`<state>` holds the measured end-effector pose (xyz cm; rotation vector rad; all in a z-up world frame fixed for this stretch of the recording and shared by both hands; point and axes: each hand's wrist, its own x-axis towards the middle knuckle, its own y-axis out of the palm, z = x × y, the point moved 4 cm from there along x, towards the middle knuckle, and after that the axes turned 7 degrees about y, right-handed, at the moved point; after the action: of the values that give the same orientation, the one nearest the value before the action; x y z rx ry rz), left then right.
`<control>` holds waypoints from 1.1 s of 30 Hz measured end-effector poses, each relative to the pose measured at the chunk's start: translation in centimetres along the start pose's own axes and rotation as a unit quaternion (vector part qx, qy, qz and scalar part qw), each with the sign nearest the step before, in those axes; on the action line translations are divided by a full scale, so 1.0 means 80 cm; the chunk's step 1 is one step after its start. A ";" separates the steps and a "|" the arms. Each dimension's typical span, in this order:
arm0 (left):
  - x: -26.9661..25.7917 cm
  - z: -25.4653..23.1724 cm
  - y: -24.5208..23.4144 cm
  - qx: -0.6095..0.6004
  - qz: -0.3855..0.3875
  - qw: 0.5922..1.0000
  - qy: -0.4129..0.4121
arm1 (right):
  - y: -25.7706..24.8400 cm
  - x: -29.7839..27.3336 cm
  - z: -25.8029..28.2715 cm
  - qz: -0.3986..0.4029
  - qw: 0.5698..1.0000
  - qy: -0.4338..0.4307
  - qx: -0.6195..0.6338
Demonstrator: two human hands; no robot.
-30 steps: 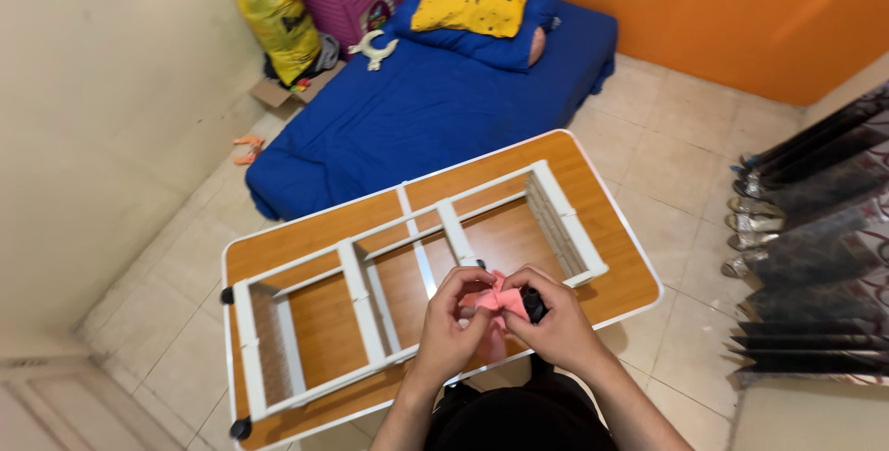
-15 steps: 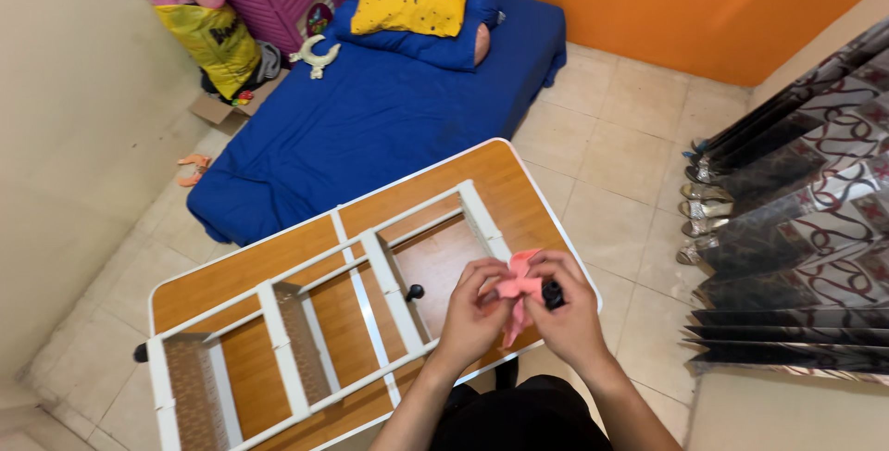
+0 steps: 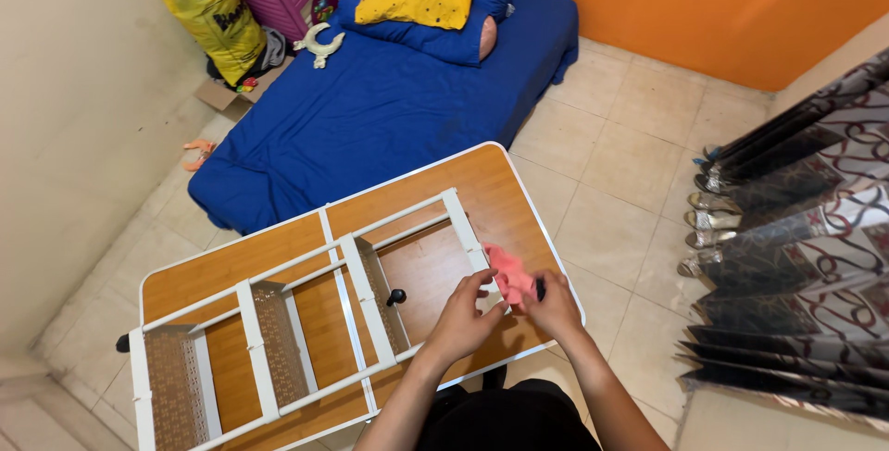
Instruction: The person attaches black caster wheels to the corners of a white plastic shelving unit using a pink cloth to grip the parts. They wipe the frame and install each wheel one at a time, then flip the unit to check the underside.
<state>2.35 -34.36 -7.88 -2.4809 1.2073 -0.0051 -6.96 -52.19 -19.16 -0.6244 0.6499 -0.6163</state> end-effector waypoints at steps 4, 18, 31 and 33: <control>0.002 0.006 -0.008 -0.008 -0.018 1.000 -0.007 | 0.038 0.028 -0.037 0.070 0.997 0.026 0.019; -0.037 0.004 -0.049 -0.067 -0.134 0.988 0.029 | 0.003 -0.049 0.147 0.145 0.962 -0.121 0.197; -0.235 0.052 -0.161 -0.148 -0.285 0.947 0.004 | 0.138 -0.175 0.233 0.315 0.884 -0.200 0.280; -0.280 0.065 -0.180 -0.125 -0.309 0.943 -0.001 | 0.166 -0.212 0.247 0.340 0.871 -0.218 0.279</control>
<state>-0.02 -7.62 -4.28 -2.9784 0.3973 -0.0171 0.35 -25.48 -9.84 0.0418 0.2055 0.0278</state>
